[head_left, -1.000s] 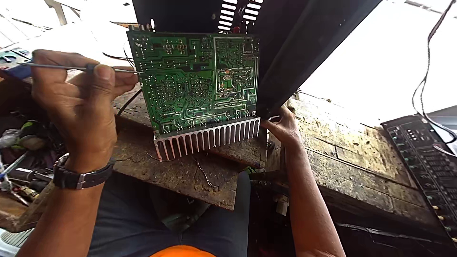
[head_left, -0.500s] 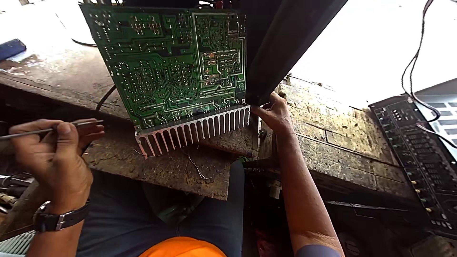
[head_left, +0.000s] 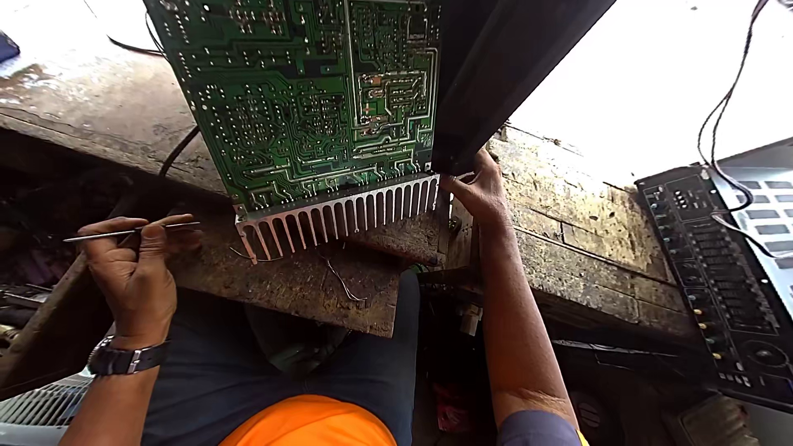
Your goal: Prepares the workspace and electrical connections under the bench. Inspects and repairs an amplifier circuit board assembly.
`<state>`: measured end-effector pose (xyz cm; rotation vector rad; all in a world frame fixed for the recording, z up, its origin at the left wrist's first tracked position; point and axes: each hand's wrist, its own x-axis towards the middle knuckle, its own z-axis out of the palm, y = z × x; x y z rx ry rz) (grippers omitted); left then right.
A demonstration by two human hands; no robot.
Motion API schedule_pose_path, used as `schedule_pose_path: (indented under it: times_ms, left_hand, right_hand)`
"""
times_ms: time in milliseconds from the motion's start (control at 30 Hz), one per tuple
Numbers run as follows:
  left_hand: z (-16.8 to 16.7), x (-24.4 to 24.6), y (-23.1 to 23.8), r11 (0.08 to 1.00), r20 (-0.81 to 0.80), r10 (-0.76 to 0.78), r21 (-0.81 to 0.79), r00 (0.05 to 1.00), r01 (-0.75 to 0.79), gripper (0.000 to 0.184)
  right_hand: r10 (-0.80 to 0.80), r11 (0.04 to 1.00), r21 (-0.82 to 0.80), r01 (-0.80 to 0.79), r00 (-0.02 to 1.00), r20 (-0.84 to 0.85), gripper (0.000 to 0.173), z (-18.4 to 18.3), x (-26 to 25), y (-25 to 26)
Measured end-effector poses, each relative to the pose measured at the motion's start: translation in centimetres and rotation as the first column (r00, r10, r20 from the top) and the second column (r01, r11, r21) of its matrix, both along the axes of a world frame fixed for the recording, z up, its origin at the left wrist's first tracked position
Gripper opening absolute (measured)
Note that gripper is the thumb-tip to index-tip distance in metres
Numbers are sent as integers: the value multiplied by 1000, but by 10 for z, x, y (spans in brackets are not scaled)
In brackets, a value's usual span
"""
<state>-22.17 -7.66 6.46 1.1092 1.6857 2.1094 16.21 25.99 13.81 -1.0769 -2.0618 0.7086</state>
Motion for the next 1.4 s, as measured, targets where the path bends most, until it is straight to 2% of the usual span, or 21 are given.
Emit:
schedule_pose_path:
  times_ms: [333, 500, 667, 833, 1033, 1400]
  left_hand:
    - [-1, 3, 4, 996, -155, 19, -86, 988, -32, 32]
    - [0, 1, 6, 999, -109, 4, -42, 994, -8, 30]
    - [3, -7, 9, 999, 4, -27, -30, 1000, 27, 25]
    - [13, -6, 12, 992, 118, 15, -125, 993, 0, 18]
    - [13, -3, 16, 982, 95, 82, -177, 992, -64, 18]
    - [9, -4, 13, 991, 97, 21, -136, 995, -7, 22]
  right_hand:
    - [43, 998, 53, -44, 999, 28, 71, -2, 1, 5]
    - [52, 998, 30, -52, 999, -9, 72, -1, 0, 4]
    - [69, 998, -6, -69, 996, -63, 72, 1, -1, 3]
    - [83, 997, 8, -83, 995, -60, 74, 0, -1, 6]
    - [91, 996, 10, -90, 994, -53, 71, 0, -2, 4]
    - [96, 995, -4, -96, 994, -51, 74, -1, -2, 9]
